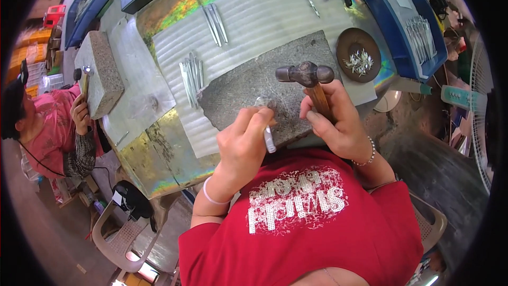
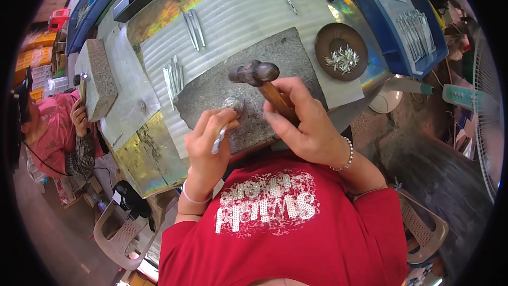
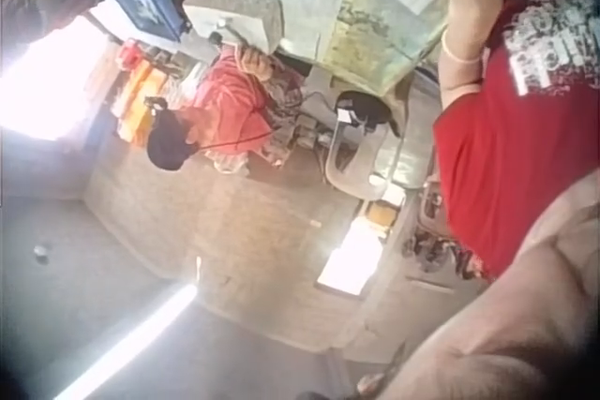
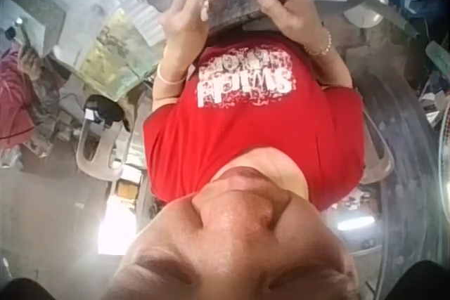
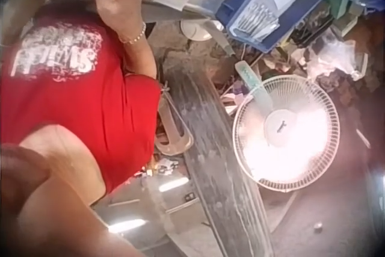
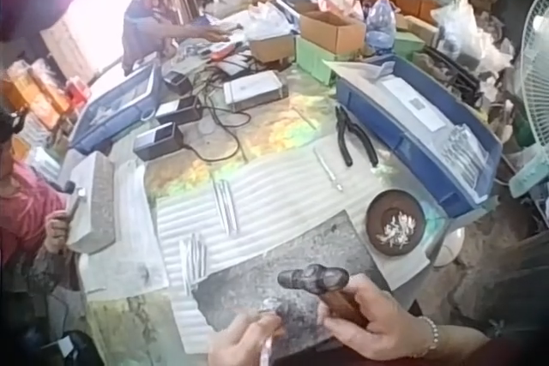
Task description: Assembling small metal components by hammering pins into metal strips at a workbench.
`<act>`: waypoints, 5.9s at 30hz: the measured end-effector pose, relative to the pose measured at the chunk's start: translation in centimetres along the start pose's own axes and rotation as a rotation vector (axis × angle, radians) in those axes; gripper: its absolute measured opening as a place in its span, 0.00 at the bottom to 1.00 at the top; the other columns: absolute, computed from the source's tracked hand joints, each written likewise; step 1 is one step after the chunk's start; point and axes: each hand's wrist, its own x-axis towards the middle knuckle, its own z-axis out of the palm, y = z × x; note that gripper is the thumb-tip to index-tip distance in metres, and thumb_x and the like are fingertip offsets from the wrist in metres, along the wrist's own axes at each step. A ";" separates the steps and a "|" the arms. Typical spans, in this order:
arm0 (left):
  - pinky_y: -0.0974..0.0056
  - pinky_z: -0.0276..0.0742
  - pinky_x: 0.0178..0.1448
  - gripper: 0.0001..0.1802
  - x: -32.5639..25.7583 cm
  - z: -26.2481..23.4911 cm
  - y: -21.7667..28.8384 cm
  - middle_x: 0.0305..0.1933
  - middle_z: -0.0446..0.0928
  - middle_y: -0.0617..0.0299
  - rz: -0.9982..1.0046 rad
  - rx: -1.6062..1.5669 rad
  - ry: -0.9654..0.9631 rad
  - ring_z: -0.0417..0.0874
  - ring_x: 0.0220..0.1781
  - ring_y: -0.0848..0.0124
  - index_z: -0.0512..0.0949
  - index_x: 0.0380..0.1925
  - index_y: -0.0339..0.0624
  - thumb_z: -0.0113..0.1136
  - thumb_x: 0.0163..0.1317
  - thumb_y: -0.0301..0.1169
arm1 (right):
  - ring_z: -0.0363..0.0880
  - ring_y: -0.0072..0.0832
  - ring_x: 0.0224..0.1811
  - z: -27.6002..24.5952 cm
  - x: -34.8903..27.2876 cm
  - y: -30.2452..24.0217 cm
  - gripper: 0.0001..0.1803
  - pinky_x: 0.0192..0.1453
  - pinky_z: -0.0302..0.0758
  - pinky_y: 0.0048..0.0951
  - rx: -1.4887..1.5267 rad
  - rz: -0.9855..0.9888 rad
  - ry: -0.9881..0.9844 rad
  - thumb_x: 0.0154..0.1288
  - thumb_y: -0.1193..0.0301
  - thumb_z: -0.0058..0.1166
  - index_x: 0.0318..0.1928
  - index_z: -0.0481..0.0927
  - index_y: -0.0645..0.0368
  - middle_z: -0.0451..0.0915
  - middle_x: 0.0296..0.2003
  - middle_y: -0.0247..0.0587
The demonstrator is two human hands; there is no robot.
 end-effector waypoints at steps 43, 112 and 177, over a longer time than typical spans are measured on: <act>0.63 0.69 0.18 0.12 0.3 0.1 -2.6 0.25 0.70 0.62 0.198 -0.072 0.086 0.75 0.19 0.64 0.73 0.32 0.44 0.59 0.46 0.19 | 0.76 0.31 0.24 0.1 -1.2 -11.2 0.33 0.23 0.72 0.26 -0.897 -0.518 -0.431 0.47 0.83 0.61 0.57 0.67 0.69 0.77 0.31 0.43; 0.78 0.66 0.21 0.17 -0.1 -4.4 -0.9 0.21 0.78 0.63 -0.444 -1.063 -0.018 0.72 0.17 0.83 0.69 0.54 0.32 0.51 0.64 0.23 | 0.78 0.31 0.27 -8.8 18.9 -1.5 0.11 0.32 0.73 0.29 -0.820 -0.099 0.082 0.50 0.74 0.52 0.35 0.75 0.68 0.78 0.27 0.44; 0.75 0.73 0.25 0.10 1.5 -2.9 0.9 0.21 0.77 0.62 -0.512 -1.114 -0.460 0.78 0.23 0.80 0.67 0.34 0.34 0.57 0.64 0.29 | 0.61 0.09 0.10 2.5 3.0 -3.3 0.08 0.12 0.56 0.12 0.335 0.354 -0.077 0.64 0.73 0.55 0.27 0.73 0.60 0.72 0.17 0.28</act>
